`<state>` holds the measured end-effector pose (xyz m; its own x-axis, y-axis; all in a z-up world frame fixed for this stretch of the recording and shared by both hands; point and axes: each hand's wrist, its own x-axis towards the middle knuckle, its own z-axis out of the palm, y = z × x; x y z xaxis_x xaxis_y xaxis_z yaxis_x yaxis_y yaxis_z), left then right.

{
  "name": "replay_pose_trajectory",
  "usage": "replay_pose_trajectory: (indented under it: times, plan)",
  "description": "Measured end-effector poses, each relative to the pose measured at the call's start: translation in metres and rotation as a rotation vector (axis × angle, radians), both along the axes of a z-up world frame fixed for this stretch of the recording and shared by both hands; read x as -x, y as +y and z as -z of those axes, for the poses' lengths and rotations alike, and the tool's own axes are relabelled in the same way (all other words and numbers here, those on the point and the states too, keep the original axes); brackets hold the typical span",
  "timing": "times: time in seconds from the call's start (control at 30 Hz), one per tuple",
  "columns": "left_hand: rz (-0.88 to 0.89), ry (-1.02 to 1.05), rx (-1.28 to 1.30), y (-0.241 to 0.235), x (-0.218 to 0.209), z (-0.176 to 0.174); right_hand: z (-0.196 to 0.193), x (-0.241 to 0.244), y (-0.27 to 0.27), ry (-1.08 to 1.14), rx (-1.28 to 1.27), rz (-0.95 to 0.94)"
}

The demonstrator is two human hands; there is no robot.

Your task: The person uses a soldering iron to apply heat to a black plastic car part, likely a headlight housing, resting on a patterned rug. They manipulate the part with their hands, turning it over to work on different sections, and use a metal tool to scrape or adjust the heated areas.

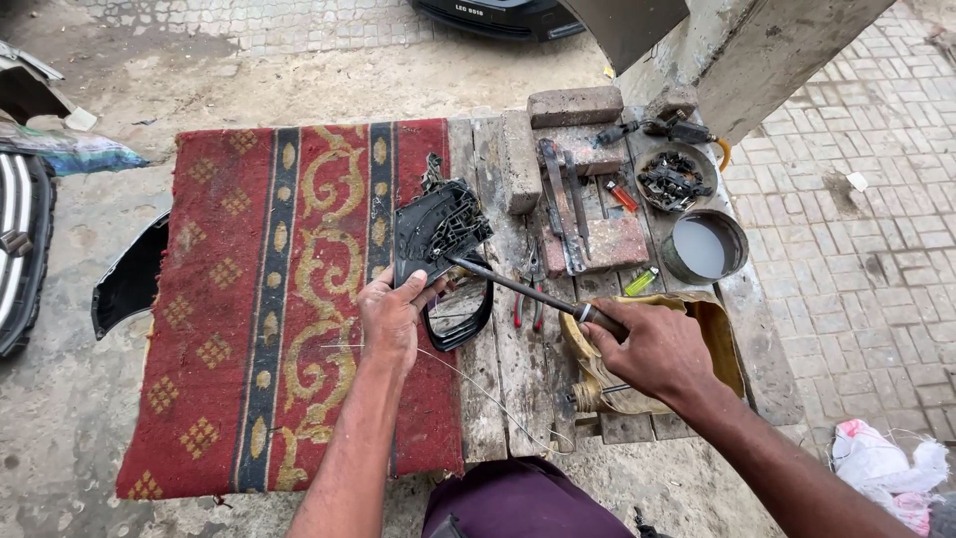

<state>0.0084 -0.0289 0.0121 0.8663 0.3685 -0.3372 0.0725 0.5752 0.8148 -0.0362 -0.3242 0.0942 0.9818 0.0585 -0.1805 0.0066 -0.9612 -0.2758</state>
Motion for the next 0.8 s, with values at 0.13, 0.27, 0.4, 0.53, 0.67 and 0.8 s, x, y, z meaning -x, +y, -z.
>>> replay_pose_trajectory:
  times: [0.13,0.27,0.4,0.53,0.67,0.8]
  plan:
    - [0.008,-0.008,0.0,0.0,0.0,0.003,-0.011,0.0,0.002,-0.022,0.001,-0.009]
    - [0.027,-0.018,0.017,0.005,-0.004,0.014,-0.012,-0.004,-0.001,0.005,0.022,-0.017]
    - [0.046,-0.017,0.022,0.005,-0.002,0.022,-0.02,-0.005,-0.003,0.008,0.015,-0.035]
    - [0.043,-0.012,0.032,0.003,0.002,0.014,-0.024,-0.009,-0.008,0.03,0.021,-0.044]
    - [0.059,-0.034,0.028,0.005,0.003,0.018,-0.024,-0.014,-0.008,0.028,0.048,-0.055]
    - [0.06,-0.051,0.028,0.004,0.003,0.021,-0.03,-0.013,-0.009,0.036,0.077,-0.043]
